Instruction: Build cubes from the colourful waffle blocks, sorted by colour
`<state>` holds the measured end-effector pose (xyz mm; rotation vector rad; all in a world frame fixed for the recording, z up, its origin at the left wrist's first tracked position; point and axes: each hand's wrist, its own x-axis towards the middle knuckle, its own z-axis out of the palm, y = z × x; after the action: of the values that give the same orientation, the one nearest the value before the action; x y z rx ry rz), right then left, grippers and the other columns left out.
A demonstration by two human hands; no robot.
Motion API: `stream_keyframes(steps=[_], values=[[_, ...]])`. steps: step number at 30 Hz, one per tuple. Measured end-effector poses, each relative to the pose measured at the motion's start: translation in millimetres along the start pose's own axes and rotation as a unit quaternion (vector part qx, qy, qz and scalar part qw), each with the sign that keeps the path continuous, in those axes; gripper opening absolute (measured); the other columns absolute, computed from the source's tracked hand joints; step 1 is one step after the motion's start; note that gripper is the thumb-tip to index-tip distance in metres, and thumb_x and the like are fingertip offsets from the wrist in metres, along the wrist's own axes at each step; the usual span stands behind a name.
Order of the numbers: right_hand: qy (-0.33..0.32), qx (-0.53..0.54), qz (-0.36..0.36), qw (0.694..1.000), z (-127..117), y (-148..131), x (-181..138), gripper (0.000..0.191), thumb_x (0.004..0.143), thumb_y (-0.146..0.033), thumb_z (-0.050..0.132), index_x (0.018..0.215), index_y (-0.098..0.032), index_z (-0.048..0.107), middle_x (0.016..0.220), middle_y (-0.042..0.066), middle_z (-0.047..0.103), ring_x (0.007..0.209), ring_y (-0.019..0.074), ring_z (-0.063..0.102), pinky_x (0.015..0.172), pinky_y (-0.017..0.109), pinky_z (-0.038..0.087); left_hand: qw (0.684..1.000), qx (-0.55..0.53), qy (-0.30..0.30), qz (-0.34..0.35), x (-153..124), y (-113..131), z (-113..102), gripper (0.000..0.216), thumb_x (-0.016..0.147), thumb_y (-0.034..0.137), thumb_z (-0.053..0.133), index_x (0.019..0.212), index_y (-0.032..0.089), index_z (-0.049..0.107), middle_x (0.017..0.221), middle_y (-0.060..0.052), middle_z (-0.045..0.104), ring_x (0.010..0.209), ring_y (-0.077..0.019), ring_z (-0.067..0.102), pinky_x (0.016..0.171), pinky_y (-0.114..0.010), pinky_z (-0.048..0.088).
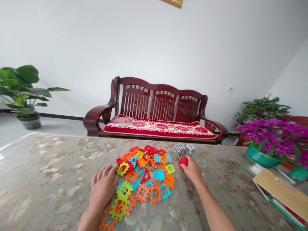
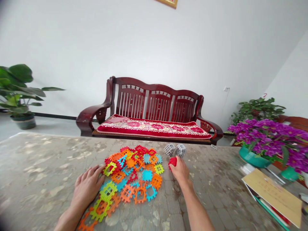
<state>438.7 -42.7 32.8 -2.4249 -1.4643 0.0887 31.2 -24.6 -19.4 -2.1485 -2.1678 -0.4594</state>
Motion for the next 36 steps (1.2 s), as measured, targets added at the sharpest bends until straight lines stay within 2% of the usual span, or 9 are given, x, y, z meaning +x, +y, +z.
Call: stream_keyframes(steps=[5, 8, 13, 15, 20, 22, 26, 29, 36], values=[[0.017, 0.008, -0.014, 1.0, 5, 6, -1, 0.062, 0.083, -0.04, 0.055, 0.139, -0.014, 0.048, 0.13, 0.016, 0.061, 0.116, 0.0284, 0.061, 0.092, 0.037, 0.048, 1.0, -0.016, 0.01, -0.003, -1, 1, -3, 0.044, 0.095, 0.032, 0.038, 0.131, 0.027, 0.061, 0.141, -0.007, 0.058, 0.135, -0.0278, 0.044, 0.113, -0.049, 0.03], [0.064, 0.0, -0.033, 0.997, 3, 7, -2, 0.066, 0.081, -0.045, 0.058, 0.138, -0.014, 0.049, 0.13, 0.017, 0.06, 0.115, 0.0309, 0.06, 0.093, 0.04, 0.048, 1.0, -0.026, 0.009, -0.002, -3, 3, -7, 0.043, 0.094, 0.031, 0.039, 0.132, 0.027, 0.061, 0.14, -0.007, 0.059, 0.135, -0.0276, 0.044, 0.113, -0.047, 0.03], [0.154, 0.076, -0.167, 0.971, 7, -21, -18, 0.043, 0.083, -0.033, 0.054, 0.123, -0.018, 0.062, 0.128, 0.013, 0.062, 0.118, 0.0279, 0.057, 0.102, 0.042, 0.043, 0.999, -0.039, 0.002, -0.019, -4, 5, -12, 0.042, 0.094, 0.03, 0.042, 0.131, 0.029, 0.061, 0.141, -0.006, 0.058, 0.136, -0.0274, 0.043, 0.114, -0.046, 0.029], [0.133, 0.119, -0.235, 0.955, 13, -44, -30, 0.036, 0.084, -0.027, 0.053, 0.116, -0.02, 0.067, 0.123, 0.01, 0.066, 0.117, 0.0252, 0.057, 0.104, 0.041, 0.042, 0.999, -0.047, 0.001, -0.018, -4, 5, -13, 0.041, 0.093, 0.03, 0.044, 0.131, 0.03, 0.062, 0.141, -0.006, 0.058, 0.136, -0.0272, 0.043, 0.114, -0.046, 0.029], [0.034, 0.159, -0.315, 0.935, 28, -114, -63, 0.03, 0.084, -0.016, 0.053, 0.107, -0.023, 0.071, 0.11, 0.006, 0.071, 0.108, 0.0231, 0.06, 0.099, 0.038, 0.045, 0.997, -0.07, -0.002, -0.009, -4, 3, -14, 0.041, 0.093, 0.031, 0.044, 0.13, 0.031, 0.062, 0.141, -0.006, 0.058, 0.137, -0.0281, 0.042, 0.114, -0.048, 0.028], [0.015, 0.149, -0.355, 0.923, 33, -141, -72, 0.032, 0.083, -0.013, 0.054, 0.107, -0.026, 0.072, 0.115, 0.004, 0.07, 0.111, 0.0227, 0.058, 0.101, 0.038, 0.044, 0.997, -0.077, -0.003, -0.011, -4, 3, -15, 0.041, 0.093, 0.031, 0.043, 0.13, 0.031, 0.063, 0.141, -0.006, 0.058, 0.137, -0.0282, 0.042, 0.115, -0.048, 0.028], [0.006, 0.085, -0.425, 0.901, 42, -182, -78, 0.046, 0.086, -0.009, 0.05, 0.124, -0.029, 0.065, 0.137, 0.003, 0.06, 0.129, 0.0252, 0.046, 0.109, 0.043, 0.037, 0.996, -0.084, -0.001, -0.016, -4, 4, -16, 0.041, 0.093, 0.031, 0.045, 0.129, 0.032, 0.063, 0.141, -0.005, 0.058, 0.137, -0.0273, 0.042, 0.115, -0.048, 0.028], [-0.019, 0.03, -0.474, 0.88, 50, -199, -75, 0.047, 0.09, -0.009, 0.045, 0.13, -0.026, 0.062, 0.147, 0.004, 0.052, 0.14, 0.0265, 0.035, 0.114, 0.047, 0.031, 0.996, -0.082, 0.0, -0.018, -4, 4, -16, 0.04, 0.092, 0.031, 0.045, 0.129, 0.032, 0.063, 0.141, -0.005, 0.058, 0.137, -0.0268, 0.042, 0.115, -0.047, 0.027], [-0.003, 0.05, -0.501, 0.864, 59, -202, -76, 0.033, 0.095, -0.016, 0.045, 0.113, -0.026, 0.071, 0.128, 0.003, 0.067, 0.135, 0.0246, 0.044, 0.115, 0.047, 0.031, 0.997, -0.08, -0.008, -0.018, -4, 4, -15, 0.043, 0.092, 0.027, 0.045, 0.13, 0.032, 0.062, 0.142, -0.005, 0.057, 0.138, -0.0275, 0.041, 0.116, -0.047, 0.026]])
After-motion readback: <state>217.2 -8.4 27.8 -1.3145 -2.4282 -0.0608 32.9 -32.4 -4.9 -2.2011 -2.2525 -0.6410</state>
